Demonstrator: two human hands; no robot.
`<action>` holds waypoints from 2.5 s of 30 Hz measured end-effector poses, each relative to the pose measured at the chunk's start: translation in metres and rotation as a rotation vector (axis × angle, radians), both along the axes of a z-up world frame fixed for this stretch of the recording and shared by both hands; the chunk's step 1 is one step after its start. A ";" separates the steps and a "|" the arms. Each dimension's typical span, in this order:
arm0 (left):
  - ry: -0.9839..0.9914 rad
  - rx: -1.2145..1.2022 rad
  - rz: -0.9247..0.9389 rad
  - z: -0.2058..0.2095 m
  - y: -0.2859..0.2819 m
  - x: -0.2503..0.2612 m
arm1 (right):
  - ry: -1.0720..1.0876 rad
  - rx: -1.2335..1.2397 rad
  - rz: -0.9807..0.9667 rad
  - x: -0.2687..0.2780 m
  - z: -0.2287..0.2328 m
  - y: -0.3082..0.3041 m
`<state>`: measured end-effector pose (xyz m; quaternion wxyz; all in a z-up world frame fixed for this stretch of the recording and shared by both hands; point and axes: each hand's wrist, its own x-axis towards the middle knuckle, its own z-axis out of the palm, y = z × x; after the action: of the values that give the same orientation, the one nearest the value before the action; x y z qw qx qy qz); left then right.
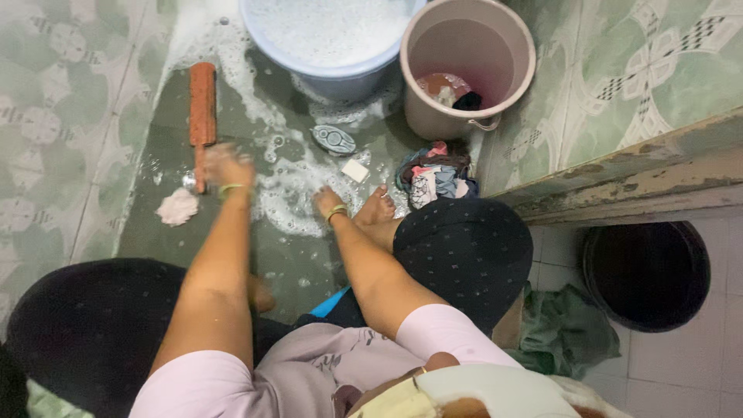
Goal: The person washes clothes by hand in a tiled area, scrubbing items on the floor with soap and rinsing them in a bucket of soapy water. They handle several garments, including a pink cloth, a dark cloth, and a patterned shirt, repeatedly scrubbing and rinsing each piece.
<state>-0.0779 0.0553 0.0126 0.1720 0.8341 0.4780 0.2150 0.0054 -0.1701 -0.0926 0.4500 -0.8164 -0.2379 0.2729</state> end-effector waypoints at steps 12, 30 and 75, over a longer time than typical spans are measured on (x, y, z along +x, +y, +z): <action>0.435 -0.380 -1.101 -0.121 -0.251 0.219 | -0.149 -0.103 0.246 -0.021 -0.008 -0.012; -0.358 -1.216 -1.017 -0.016 -0.243 0.200 | -0.137 -0.194 0.210 -0.011 -0.026 -0.011; -1.240 -1.082 -0.533 0.008 -0.022 -0.039 | -0.114 0.295 -0.279 0.095 0.065 -0.013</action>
<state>-0.1168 0.0336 0.0209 0.8198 0.4539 0.1231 0.3267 0.1004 -0.1827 -0.0273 0.5840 -0.7807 -0.1848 0.1236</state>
